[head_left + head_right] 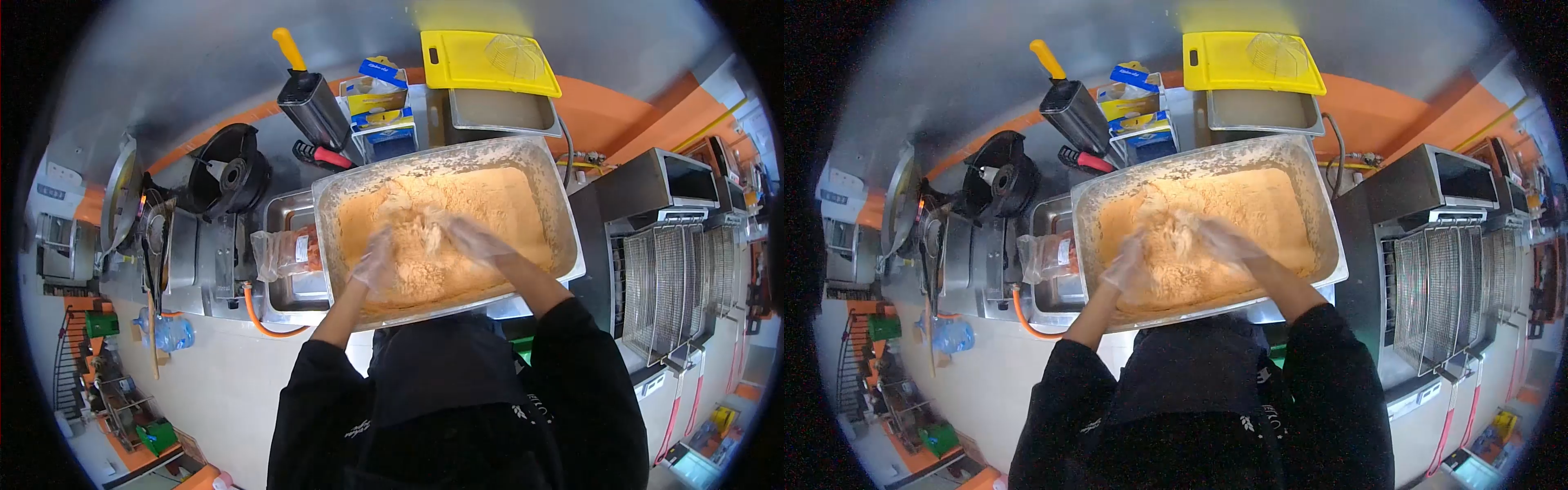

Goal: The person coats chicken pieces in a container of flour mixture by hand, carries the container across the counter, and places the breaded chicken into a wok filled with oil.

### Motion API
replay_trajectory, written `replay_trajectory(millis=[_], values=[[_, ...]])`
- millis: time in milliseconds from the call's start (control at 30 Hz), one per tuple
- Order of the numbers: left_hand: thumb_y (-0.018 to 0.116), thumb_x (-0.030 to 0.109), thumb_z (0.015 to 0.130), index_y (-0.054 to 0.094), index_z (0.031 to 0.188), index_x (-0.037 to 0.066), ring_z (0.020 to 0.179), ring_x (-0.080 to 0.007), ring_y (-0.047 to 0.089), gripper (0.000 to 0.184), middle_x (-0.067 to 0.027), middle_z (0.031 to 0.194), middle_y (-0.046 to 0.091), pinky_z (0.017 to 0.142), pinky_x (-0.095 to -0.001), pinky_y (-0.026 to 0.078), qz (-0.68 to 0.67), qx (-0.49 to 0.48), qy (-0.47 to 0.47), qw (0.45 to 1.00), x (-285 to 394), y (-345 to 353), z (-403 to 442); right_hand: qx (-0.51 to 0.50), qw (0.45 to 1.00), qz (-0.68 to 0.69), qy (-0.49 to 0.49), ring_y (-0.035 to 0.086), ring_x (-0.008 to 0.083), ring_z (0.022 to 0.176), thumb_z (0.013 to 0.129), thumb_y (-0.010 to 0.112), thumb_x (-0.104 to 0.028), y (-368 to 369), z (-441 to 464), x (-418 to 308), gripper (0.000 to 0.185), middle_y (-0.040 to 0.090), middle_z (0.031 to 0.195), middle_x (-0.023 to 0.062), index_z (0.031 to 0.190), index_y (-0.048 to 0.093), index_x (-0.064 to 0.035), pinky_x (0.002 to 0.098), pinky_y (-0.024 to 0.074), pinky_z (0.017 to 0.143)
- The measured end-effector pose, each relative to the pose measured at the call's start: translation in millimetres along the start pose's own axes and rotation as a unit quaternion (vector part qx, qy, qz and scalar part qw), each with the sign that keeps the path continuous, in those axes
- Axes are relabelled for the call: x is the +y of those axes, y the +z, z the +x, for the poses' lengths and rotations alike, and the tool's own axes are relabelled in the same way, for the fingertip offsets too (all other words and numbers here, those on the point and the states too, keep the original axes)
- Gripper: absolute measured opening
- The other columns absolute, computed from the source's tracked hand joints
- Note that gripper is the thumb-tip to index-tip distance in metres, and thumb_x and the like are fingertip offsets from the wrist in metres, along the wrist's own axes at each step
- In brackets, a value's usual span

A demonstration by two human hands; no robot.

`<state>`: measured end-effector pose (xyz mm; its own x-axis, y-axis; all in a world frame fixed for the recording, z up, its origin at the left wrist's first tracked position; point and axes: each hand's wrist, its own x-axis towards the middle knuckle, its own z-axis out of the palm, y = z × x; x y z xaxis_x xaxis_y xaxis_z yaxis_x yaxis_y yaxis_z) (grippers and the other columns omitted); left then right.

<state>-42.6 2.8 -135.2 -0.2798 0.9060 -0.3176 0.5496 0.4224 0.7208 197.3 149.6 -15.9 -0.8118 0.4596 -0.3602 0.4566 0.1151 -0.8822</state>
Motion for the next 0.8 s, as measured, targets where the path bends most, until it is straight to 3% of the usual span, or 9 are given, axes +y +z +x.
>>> replay_trajectory(millis=[133, 200, 333, 433, 500, 567, 633, 767, 800], values=[[0.041, 0.038, 0.091, 0.054, 0.107, 0.002, 0.086, -0.0211, 0.055, 0.041, -0.0093, 0.097, 0.058, 0.074, -0.0315, 0.044, 0.210, -0.016, 0.134, 0.968, -68, 7, 23, -0.062, 0.982, -0.172, 0.046, 0.049, 0.0299, 0.111, 0.092, 0.041, -0.019, -22, -7, 6, 0.037, 0.048, 0.125, 0.0174, 0.128, 0.043, -0.0080, 0.0374, 0.0387, 0.092], [0.041, 0.036, 0.091, 0.056, 0.105, 0.002, 0.085, -0.0214, 0.056, 0.040, -0.0101, 0.096, 0.059, 0.070, -0.0323, 0.044, 0.314, -0.089, 0.191, 0.925, -120, 30, 41, -0.103, 0.973, -0.199, -0.046, 0.046, 0.0297, 0.115, 0.091, 0.043, -0.018, 2, -10, 17, 0.038, 0.047, 0.127, 0.0170, 0.128, 0.043, -0.0072, 0.0353, 0.0366, 0.097], [0.039, 0.034, 0.091, 0.057, 0.103, 0.002, 0.086, -0.0229, 0.058, 0.038, -0.0143, 0.099, 0.059, 0.068, -0.0361, 0.045, -0.053, -0.084, -0.111, 0.989, 12, 21, 22, -0.045, 0.949, -0.227, -0.216, 0.043, 0.0274, 0.120, 0.089, 0.044, -0.016, 48, 27, 33, 0.040, 0.045, 0.130, 0.0150, 0.128, 0.043, -0.0059, 0.0340, 0.0325, 0.103], [0.035, 0.032, 0.092, 0.057, 0.103, 0.004, 0.090, -0.0236, 0.058, 0.038, -0.0145, 0.101, 0.060, 0.072, -0.0366, 0.045, -0.318, -0.070, -0.025, 0.945, 29, 3, 15, 0.049, 0.915, -0.258, -0.305, 0.047, 0.0277, 0.113, 0.083, 0.046, -0.015, 24, 5, 24, 0.043, 0.048, 0.126, 0.0156, 0.126, 0.047, -0.0077, 0.0350, 0.0355, 0.099], [0.032, 0.031, 0.093, 0.056, 0.107, 0.005, 0.095, -0.0234, 0.057, 0.037, -0.0130, 0.105, 0.059, 0.079, -0.0351, 0.045, -0.264, -0.101, -0.057, 0.958, 45, -17, 2, -0.009, 0.916, -0.305, -0.259, 0.053, 0.0273, 0.103, 0.081, 0.048, -0.014, -2, -7, 39, 0.036, 0.054, 0.114, 0.0161, 0.116, 0.053, -0.0079, 0.0363, 0.0395, 0.090], [0.029, 0.029, 0.094, 0.054, 0.111, 0.008, 0.100, -0.0229, 0.055, 0.037, -0.0108, 0.110, 0.058, 0.087, -0.0324, 0.043, 0.058, -0.163, -0.225, 0.959, 89, -51, -23, -0.175, 0.906, -0.363, -0.126, 0.059, 0.0261, 0.087, 0.079, 0.048, -0.015, -16, 3, 71, 0.024, 0.061, 0.095, 0.0162, 0.097, 0.063, -0.0065, 0.0380, 0.0443, 0.078], [0.032, 0.028, 0.093, 0.055, 0.108, 0.007, 0.097, -0.0229, 0.056, 0.035, -0.0109, 0.106, 0.059, 0.085, -0.0329, 0.044, 0.206, -0.257, -0.159, 0.931, 75, -39, -41, -0.219, 0.862, -0.396, -0.229, 0.057, 0.0266, 0.072, 0.077, 0.050, -0.017, 8, -9, 74, 0.017, 0.059, 0.078, 0.0154, 0.078, 0.062, -0.0053, 0.0400, 0.0432, 0.067], [0.036, 0.025, 0.090, 0.057, 0.100, 0.006, 0.091, -0.0231, 0.057, 0.030, -0.0112, 0.098, 0.060, 0.080, -0.0339, 0.045, 0.202, -0.318, -0.028, 0.926, 57, 16, -43, -0.272, 0.802, -0.466, -0.255, 0.053, 0.0291, 0.060, 0.073, 0.054, -0.022, 43, -7, 31, 0.023, 0.056, 0.064, 0.0154, 0.062, 0.058, -0.0028, 0.0412, 0.0417, 0.059], [0.038, 0.025, 0.090, 0.058, 0.098, 0.006, 0.090, -0.0231, 0.057, 0.029, -0.0112, 0.096, 0.060, 0.079, -0.0342, 0.045, 0.134, -0.294, -0.053, 0.945, 56, 20, -41, -0.274, 0.740, -0.556, -0.260, 0.053, 0.0288, 0.058, 0.073, 0.054, -0.022, 52, 0, 32, 0.023, 0.055, 0.063, 0.0156, 0.060, 0.057, -0.0030, 0.0409, 0.0418, 0.059]])
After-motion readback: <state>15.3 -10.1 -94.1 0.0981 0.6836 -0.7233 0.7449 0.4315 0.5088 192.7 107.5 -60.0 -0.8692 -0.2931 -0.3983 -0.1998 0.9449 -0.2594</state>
